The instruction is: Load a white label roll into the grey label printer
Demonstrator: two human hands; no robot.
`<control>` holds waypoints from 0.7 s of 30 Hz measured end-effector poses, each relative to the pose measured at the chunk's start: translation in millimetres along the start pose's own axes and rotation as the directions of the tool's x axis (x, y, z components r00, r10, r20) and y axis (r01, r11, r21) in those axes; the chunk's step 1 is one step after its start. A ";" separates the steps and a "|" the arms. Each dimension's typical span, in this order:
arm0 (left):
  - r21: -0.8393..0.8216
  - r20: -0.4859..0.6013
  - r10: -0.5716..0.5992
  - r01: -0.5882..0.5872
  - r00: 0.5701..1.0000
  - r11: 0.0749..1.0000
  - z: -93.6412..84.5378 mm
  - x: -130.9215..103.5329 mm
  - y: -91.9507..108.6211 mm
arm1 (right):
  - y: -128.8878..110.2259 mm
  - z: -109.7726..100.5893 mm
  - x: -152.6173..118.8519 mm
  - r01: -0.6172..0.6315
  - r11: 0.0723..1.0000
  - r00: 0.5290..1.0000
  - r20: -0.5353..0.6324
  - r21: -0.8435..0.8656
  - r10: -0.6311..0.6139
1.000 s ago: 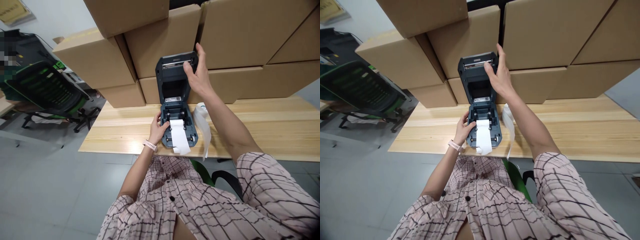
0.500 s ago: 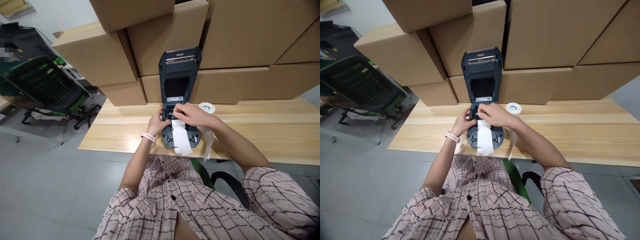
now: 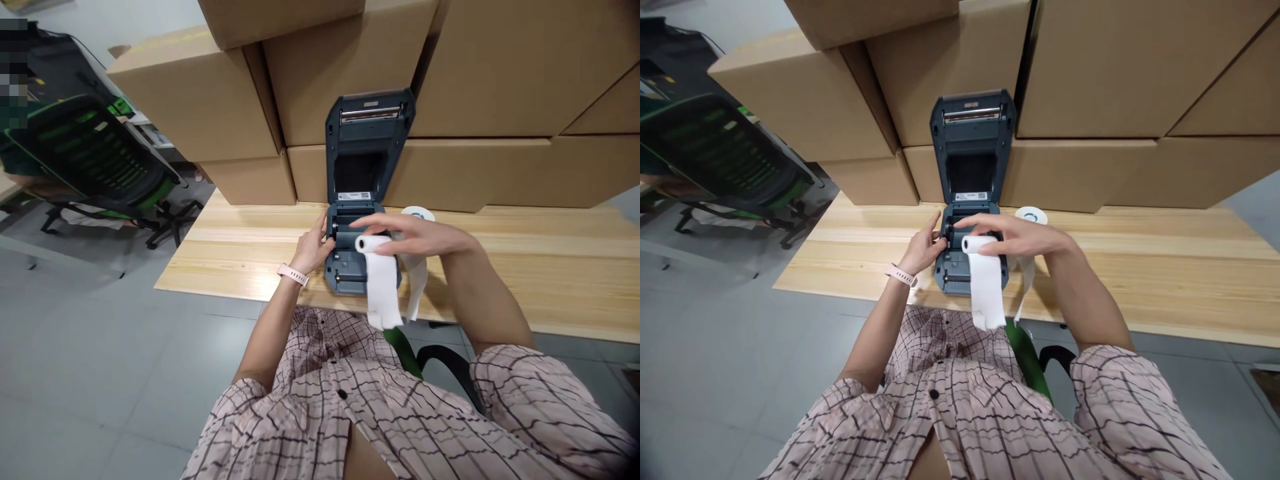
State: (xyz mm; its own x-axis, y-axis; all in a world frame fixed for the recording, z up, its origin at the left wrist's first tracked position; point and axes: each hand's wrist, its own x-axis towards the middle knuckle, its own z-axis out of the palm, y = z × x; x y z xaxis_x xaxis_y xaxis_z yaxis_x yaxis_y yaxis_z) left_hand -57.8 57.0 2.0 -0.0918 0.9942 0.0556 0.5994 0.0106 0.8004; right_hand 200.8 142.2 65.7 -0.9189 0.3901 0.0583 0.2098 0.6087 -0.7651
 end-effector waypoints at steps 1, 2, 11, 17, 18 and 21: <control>-0.001 -0.012 -0.017 0.017 1.000 1.000 1.0 -1.7 0.9 | -1.0 -3.5 -18.3 0.014 0.995 0.996 -0.087 0.097 -0.006; 0.000 -0.027 -0.031 0.031 0.999 1.000 2.3 -3.5 1.9 | -1.1 -5.9 -39.2 0.042 0.982 0.979 -0.204 0.185 -0.003; -0.015 -0.107 -0.046 0.045 0.993 0.999 11.8 -10.4 -0.4 | 49.6 29.2 -156.4 -0.205 0.842 0.710 -0.516 0.499 0.479; -0.064 -0.124 -0.050 0.043 0.991 0.997 13.9 -10.1 -5.0 | 80.3 48.2 -135.3 -0.250 0.711 0.706 -0.378 0.657 0.598; -0.069 -0.126 -0.053 0.044 0.991 0.997 14.2 -10.2 -5.1 | 81.4 43.5 -135.4 -0.266 0.722 0.718 -0.368 0.638 0.590; -0.082 -0.124 -0.049 0.039 0.991 0.996 14.7 -10.6 -5.4 | 86.2 17.6 -132.6 -0.275 0.789 0.734 -0.410 0.550 0.542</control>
State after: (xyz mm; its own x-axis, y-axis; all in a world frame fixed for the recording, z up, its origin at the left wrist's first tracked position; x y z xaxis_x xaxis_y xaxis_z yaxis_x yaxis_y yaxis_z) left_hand -48.4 48.0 -11.7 -0.2189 0.9716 0.0903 0.5283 0.0402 0.8481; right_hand 334.8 130.8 -19.3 -0.4241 0.8990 -0.1089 0.2347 -0.0070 -0.9720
